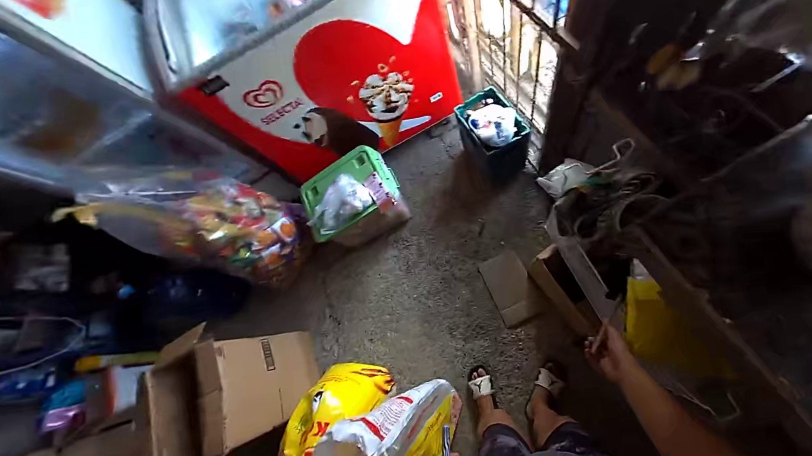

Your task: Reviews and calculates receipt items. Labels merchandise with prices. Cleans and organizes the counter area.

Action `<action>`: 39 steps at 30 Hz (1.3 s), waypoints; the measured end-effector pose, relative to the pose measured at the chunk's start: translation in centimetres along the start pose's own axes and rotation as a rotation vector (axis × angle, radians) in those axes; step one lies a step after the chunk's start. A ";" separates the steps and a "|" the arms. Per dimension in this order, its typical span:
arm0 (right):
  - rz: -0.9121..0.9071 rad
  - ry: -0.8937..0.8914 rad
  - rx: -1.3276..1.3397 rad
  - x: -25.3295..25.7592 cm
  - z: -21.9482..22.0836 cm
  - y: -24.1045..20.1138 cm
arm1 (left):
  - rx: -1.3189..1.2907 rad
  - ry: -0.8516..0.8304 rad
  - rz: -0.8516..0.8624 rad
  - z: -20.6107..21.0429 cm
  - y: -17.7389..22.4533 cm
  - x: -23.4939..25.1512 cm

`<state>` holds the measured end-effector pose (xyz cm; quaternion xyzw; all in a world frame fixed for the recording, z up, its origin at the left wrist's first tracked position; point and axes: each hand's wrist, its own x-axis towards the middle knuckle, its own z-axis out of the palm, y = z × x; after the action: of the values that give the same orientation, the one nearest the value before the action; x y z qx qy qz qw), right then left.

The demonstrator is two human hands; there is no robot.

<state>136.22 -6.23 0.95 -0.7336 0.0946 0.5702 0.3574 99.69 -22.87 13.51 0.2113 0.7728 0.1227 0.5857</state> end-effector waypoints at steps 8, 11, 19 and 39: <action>-0.187 0.154 0.172 -5.0 0.2 -5.5 | 0.113 -0.103 0.106 -2.3 6.4 5.3; -0.208 0.203 0.118 -8.4 -0.9 -6.3 | 0.157 -0.166 0.157 -4.4 9.5 8.3; -0.219 0.352 0.174 -16.2 -1.6 -4.5 | 0.135 -0.331 0.284 -10.7 19.7 15.9; -0.168 0.131 0.505 -24.9 -4.7 3.7 | 0.211 -0.440 0.254 -9.7 21.2 15.8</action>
<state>129.56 -18.57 22.40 -0.6616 0.1956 0.4483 0.5683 90.69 3.76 12.04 0.3880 0.6029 0.0649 0.6941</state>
